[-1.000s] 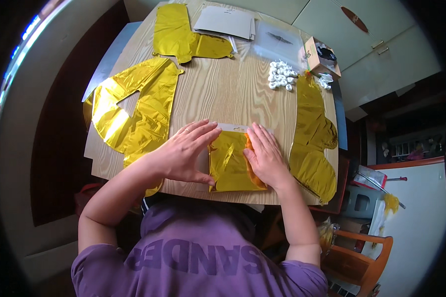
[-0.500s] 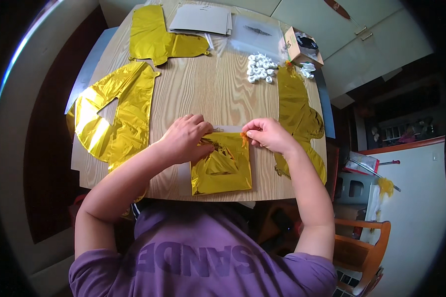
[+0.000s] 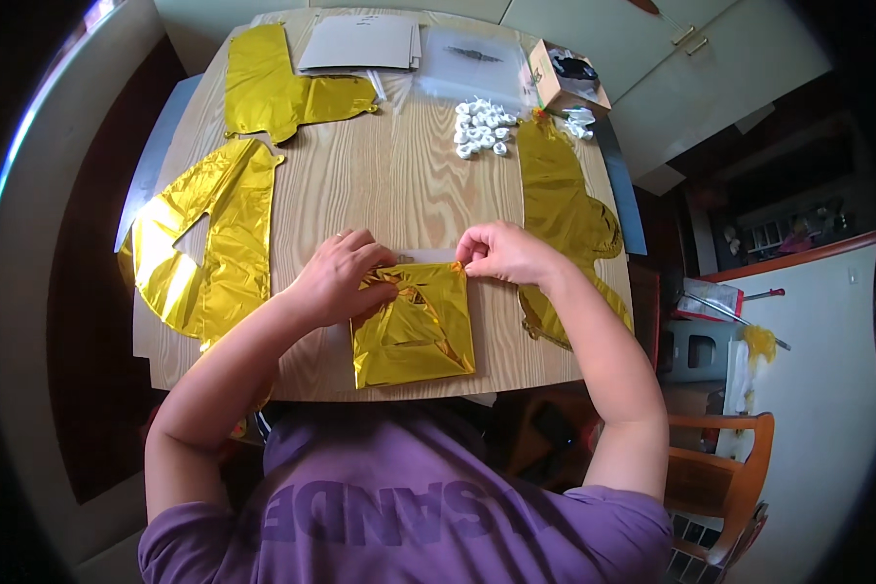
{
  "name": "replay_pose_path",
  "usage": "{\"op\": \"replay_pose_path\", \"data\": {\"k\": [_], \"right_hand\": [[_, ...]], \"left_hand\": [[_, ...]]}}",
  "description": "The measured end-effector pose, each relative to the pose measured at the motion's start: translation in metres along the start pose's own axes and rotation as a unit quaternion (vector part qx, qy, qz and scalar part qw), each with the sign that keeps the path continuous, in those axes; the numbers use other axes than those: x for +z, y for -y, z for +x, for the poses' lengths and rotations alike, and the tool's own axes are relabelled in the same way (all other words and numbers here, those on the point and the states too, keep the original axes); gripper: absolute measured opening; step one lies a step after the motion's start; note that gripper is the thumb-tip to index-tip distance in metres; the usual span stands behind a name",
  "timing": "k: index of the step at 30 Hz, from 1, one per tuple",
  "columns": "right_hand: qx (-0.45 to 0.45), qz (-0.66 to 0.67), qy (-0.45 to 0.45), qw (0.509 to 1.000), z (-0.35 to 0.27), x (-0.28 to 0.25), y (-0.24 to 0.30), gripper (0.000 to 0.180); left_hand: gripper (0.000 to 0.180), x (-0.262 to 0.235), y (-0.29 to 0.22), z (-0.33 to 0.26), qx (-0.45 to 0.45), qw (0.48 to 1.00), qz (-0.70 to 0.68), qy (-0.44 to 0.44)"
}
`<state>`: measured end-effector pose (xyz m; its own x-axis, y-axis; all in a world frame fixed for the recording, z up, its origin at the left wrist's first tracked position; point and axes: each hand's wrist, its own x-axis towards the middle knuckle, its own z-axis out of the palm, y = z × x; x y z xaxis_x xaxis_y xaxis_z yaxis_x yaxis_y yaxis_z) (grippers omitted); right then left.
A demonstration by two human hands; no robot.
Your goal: Fold and attach gold foil balloons to cardboard backing for retail packaging.
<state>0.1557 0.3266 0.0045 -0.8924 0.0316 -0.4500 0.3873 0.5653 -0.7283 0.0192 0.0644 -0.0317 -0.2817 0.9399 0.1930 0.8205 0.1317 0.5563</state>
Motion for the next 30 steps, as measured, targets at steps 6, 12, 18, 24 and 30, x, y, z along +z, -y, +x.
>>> {"op": "replay_pose_path", "data": {"k": [6,12,18,24,30], "right_hand": [[-0.022,0.037,0.008,0.999,0.005,0.003,-0.010,0.014],[0.063,0.150,0.034,0.986,-0.003,0.003,-0.001,0.011],[0.078,0.185,0.019,0.980,-0.004,0.010,-0.007,0.013],[0.082,0.204,0.010,0.975,-0.008,0.018,-0.004,0.009],[0.065,0.204,0.032,0.976,-0.008,0.020,-0.012,0.009]], "left_hand": [[0.040,0.003,0.001,-0.002,0.014,1.000,-0.004,-0.015],[0.036,0.000,-0.002,0.002,0.013,1.000,-0.009,-0.014],[0.031,-0.010,-0.018,0.017,-0.090,0.992,-0.063,0.069],[0.027,-0.009,-0.025,0.027,-0.110,0.984,-0.081,0.115],[0.026,-0.015,-0.034,0.039,-0.132,0.971,-0.110,0.168]]}}
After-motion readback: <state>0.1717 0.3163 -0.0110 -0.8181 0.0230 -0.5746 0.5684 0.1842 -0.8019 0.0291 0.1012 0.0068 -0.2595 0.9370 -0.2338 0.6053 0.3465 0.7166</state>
